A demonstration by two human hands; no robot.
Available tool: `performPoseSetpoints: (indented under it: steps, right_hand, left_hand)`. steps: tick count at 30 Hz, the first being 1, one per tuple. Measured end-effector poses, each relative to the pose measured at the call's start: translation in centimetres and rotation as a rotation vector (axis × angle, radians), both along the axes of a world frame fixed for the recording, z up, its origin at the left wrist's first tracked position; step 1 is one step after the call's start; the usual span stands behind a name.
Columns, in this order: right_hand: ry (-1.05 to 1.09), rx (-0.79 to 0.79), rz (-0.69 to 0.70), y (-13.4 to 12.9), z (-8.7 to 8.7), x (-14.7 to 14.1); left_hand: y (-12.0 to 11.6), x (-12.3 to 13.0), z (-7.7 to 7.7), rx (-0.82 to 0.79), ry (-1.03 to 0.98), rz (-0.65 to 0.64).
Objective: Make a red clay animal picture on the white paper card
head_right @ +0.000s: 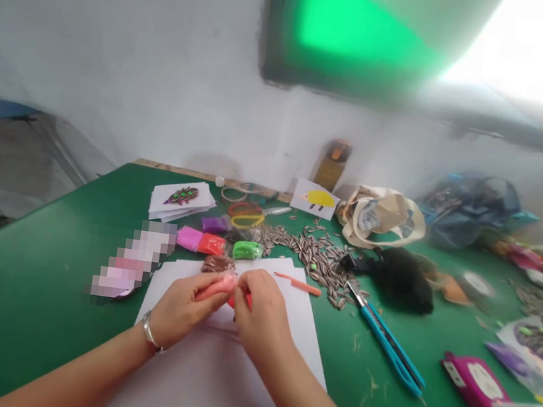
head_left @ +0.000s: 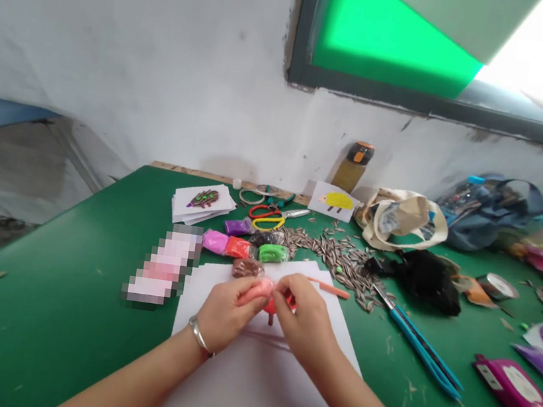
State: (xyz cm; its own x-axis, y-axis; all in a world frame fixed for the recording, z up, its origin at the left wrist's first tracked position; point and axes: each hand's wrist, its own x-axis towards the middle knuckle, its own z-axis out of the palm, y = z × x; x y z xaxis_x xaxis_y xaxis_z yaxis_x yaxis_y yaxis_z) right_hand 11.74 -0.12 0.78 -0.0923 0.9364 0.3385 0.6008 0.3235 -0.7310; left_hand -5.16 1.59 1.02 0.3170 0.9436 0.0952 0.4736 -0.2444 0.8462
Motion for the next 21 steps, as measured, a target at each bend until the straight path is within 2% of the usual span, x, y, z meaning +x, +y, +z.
performPoseSetpoints:
  steps: [4, 12, 21]
  right_hand:
    - [0.014, 0.035, 0.007, -0.12, -0.86, 0.18]
    - [-0.008, 0.023, 0.041, -0.17, -0.63, 0.82]
    - [-0.058, 0.235, 0.106, -0.83, -0.33, 0.52]
  left_hand:
    - [0.00, -0.08, -0.15, -0.009, -0.015, 0.004]
    - [-0.39, 0.47, 0.17, -0.035, -0.008, -0.043]
    - [0.00, 0.28, -0.10, -0.093, -0.071, -0.009]
